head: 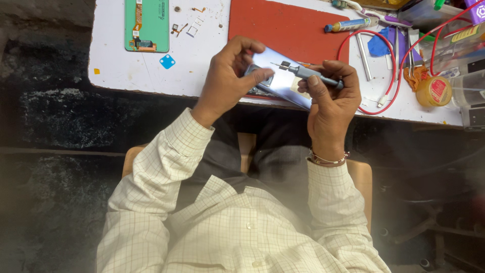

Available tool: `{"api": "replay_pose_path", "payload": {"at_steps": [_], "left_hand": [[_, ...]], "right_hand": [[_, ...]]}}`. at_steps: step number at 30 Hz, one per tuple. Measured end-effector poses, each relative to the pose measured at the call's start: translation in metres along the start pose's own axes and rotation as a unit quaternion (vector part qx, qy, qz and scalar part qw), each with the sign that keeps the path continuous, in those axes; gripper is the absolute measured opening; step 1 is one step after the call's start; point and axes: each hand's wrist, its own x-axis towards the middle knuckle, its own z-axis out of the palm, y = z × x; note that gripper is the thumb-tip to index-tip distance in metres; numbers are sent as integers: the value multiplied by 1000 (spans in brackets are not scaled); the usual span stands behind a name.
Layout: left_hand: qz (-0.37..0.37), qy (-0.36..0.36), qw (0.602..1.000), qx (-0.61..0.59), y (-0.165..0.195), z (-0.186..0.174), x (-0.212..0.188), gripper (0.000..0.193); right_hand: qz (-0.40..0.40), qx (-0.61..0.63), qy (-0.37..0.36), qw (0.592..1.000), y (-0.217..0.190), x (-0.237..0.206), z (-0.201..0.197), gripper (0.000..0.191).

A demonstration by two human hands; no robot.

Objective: The person uses a screwdriver to fasten screws on a disassembled smartphone, then closes the phone and presses its back cover into place. They wipe the phone body with an orange cloth, handle a small transparent film, and press along the phone's edges before setting it on the mat.

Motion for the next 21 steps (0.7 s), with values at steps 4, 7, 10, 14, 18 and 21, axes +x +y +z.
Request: {"api": "replay_pose_path", "payload": {"at_steps": [4, 7, 10, 14, 18, 21], "left_hand": [[213, -53, 926, 308, -7, -11, 12, 104], [141, -118, 916, 358, -12, -13, 23, 119], [109, -144, 918, 352, -13, -15, 28, 118], [135, -109, 914, 368, -7, -18, 19, 114], [207, -54, 897, 387, -4, -19, -12, 104], [250, -33, 888, 385, -5, -21, -31, 94]], "right_hand": [[-9, -2, 4, 1000, -5, 1, -11, 33], [-16, -7, 4, 1000, -8, 1, -21, 34], [-19, -13, 4, 1000, -11, 1, -31, 33], [-18, -12, 10, 1000, -13, 0, -40, 33], [-20, -25, 8, 999, -19, 4, -43, 33], [-37, -56, -20, 998, -28, 11, -41, 32]]}}
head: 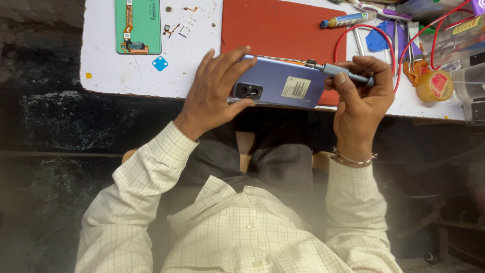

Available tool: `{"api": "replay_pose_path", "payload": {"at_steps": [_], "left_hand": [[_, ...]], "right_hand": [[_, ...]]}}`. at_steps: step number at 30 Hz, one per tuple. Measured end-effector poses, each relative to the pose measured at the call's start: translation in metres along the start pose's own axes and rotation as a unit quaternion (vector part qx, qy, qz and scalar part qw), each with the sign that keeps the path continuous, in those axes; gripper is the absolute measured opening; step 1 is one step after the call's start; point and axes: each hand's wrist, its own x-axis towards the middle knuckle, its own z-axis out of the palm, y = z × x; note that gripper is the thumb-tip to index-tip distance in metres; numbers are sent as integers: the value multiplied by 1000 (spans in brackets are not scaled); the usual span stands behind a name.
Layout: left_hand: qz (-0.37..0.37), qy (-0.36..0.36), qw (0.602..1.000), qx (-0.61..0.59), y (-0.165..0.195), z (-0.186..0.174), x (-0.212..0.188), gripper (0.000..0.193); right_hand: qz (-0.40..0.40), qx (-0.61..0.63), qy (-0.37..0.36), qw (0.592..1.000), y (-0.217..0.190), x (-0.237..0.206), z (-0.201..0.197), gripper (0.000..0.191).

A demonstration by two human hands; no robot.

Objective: The person uses a screwdriver to fasten screws on a disassembled smartphone, then closes the phone and presses its back cover into place. They wipe the phone body with an orange cloth, handle a small transparent film, and press along the phone's edges before setting it on the mat.

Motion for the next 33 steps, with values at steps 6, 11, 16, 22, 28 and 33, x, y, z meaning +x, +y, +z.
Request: {"api": "replay_pose_path", "payload": {"at_steps": [6, 11, 16, 22, 28, 33], "left_hand": [[68, 70, 992, -86, 5, 10, -17, 81], [91, 110, 988, -65, 11, 20, -29, 74], [129, 140, 978, -82, 9, 21, -30, 67], [164, 148, 969, -109, 8, 21, -30, 56], [183, 163, 965, -95, 8, 23, -30, 45], [179, 164, 966, -87, 8, 24, -31, 41]], "right_hand": [[-15, -134, -84, 987, -22, 20, 11, 30], [-37, -215, -147, 965, -40, 29, 23, 32], [-20, -264, -181, 947, -41, 40, 34, 34], [-72, -339, -296, 890, -34, 61, 51, 31], [-95, -405, -350, 839, -39, 75, 71, 33], [-92, -428, -365, 822, -55, 69, 71, 31]]}}
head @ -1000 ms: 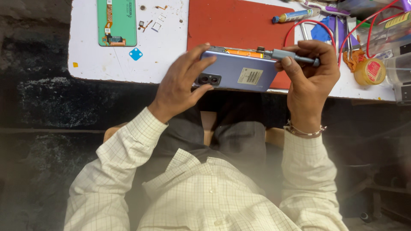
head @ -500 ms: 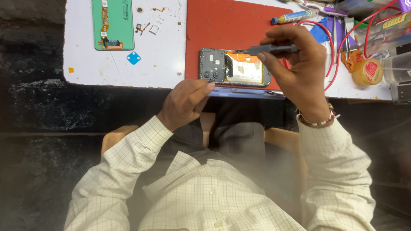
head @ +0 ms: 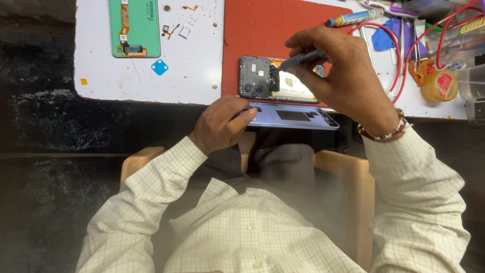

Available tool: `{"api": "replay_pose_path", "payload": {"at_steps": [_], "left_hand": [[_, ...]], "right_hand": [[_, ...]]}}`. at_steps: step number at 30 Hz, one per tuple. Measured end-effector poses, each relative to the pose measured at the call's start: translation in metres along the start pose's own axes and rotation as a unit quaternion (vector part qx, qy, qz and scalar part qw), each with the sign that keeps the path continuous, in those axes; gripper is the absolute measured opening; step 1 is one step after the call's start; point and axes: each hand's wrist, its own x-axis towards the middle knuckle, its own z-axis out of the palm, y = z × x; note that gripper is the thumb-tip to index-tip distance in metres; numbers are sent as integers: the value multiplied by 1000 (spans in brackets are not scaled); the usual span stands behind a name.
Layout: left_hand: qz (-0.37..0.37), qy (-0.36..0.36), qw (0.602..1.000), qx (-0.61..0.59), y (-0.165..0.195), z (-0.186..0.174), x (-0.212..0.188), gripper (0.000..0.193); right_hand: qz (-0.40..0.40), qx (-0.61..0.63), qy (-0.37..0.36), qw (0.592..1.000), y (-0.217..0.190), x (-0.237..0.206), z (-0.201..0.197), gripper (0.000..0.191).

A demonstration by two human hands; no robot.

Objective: The person uses a screwdriver to fasten screws on a disassembled smartphone, then closes the phone and presses its back cover into place. They wipe the phone body with an orange cloth, handle a small transparent film, and press along the phone's edges before setting it on the mat.

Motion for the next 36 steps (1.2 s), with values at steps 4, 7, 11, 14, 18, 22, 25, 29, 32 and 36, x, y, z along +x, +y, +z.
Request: {"api": "replay_pose_path", "payload": {"at_steps": [4, 7, 11, 14, 18, 22, 25, 29, 32, 36], "left_hand": [[-5, -4, 1000, -9, 0, 2, -1, 41], [-10, -2, 1000, -10, 0, 2, -1, 41], [-9, -3, 1000, -11, 0, 2, 0, 41], [-8, -2, 1000, -12, 0, 1, 0, 42], [-10, -6, 1000, -15, 0, 1, 0, 43], [-3, -5, 1000, -20, -1, 1, 0, 45], [-4, -5, 1000, -17, -1, 1, -1, 46], [-6, -4, 1000, -11, 0, 2, -1, 46], [-5, -6, 1000, -16, -1, 3, 0, 45], [0, 0, 1000, -21, -1, 2, 1, 45]], "right_hand": [[12, -6, -9, 1000, -2, -4, -1, 30], [25, 1, -12, 1000, -2, -4, 1, 29], [28, 9, -14, 999, -2, -2, 3, 29], [21, 5, -13, 1000, -1, -1, 4, 29], [21, 2, -14, 1000, 1, 0, 5, 29], [25, 6, -21, 999, 2, 2, 6, 29], [18, 4, -25, 1000, 2, 5, 7, 29], [7, -14, -39, 999, 1, 9, 7, 28], [16, -41, -53, 998, -3, 14, 5, 28], [44, -90, -85, 991, -8, 22, 3, 30]]}}
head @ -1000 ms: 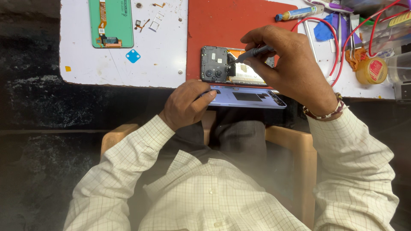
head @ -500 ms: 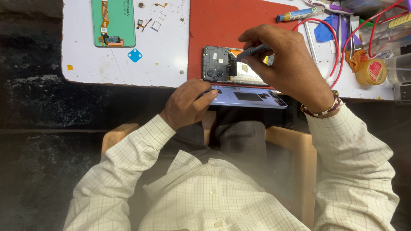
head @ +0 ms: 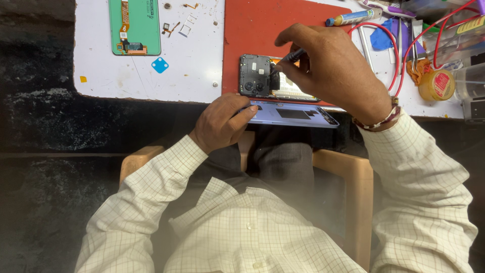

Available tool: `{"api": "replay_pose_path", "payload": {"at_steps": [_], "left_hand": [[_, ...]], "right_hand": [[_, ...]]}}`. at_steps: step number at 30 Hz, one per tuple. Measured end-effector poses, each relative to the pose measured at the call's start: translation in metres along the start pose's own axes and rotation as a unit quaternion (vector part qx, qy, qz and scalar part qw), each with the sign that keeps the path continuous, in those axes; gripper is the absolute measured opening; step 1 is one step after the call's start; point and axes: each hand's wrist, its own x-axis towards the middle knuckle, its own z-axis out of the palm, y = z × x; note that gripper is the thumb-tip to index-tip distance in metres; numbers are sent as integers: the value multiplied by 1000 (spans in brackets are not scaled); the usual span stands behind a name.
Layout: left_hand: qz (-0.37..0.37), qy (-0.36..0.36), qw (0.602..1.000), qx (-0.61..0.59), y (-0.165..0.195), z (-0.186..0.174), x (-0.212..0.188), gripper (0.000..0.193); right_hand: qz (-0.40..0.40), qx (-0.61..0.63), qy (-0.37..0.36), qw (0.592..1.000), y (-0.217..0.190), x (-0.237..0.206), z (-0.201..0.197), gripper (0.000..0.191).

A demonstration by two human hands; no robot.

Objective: The person uses a screwdriver to fasten screws on a disassembled smartphone, then closes the phone and presses its back cover into place. They wipe the phone body with an orange cloth, handle a small transparent film, and press along the phone's edges before setting it on the mat.

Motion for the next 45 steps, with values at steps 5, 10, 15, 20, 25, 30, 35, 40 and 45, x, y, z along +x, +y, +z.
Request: {"api": "replay_pose_path", "payload": {"at_steps": [5, 10, 15, 20, 25, 30, 35, 40, 45], "left_hand": [[-5, -4, 1000, 0, 1, -1, 0, 45], [-2, -3, 1000, 3, 0, -1, 1, 45], [-10, -6, 1000, 1, 1, -1, 0, 45], [-5, 1, 1000, -1, 2, 0, 0, 44], [-8, 1, 1000, 2, 1, 0, 0, 45], [-4, -7, 1000, -1, 0, 0, 0, 48], [-2, -5, 1000, 1, 0, 0, -1, 50], [-4, -3, 1000, 7, 0, 1, -2, 50], [-1, 3, 1000, 12, 0, 1, -2, 51]], "right_hand": [[-112, -13, 19, 993, -8, 6, 0, 43], [-114, -100, 19, 988, -12, 13, -2, 49], [24, -197, -32, 980, -15, 17, -4, 30], [-13, -136, 12, 990, -14, 17, 1, 29], [-125, -73, 46, 988, -2, 11, 1, 45], [-80, -120, 31, 989, 5, 9, 5, 54], [-94, -52, 21, 994, 6, 13, 7, 36], [-68, -40, 20, 997, 4, 15, 12, 29], [-67, 15, 41, 997, 10, 7, 14, 29]]}}
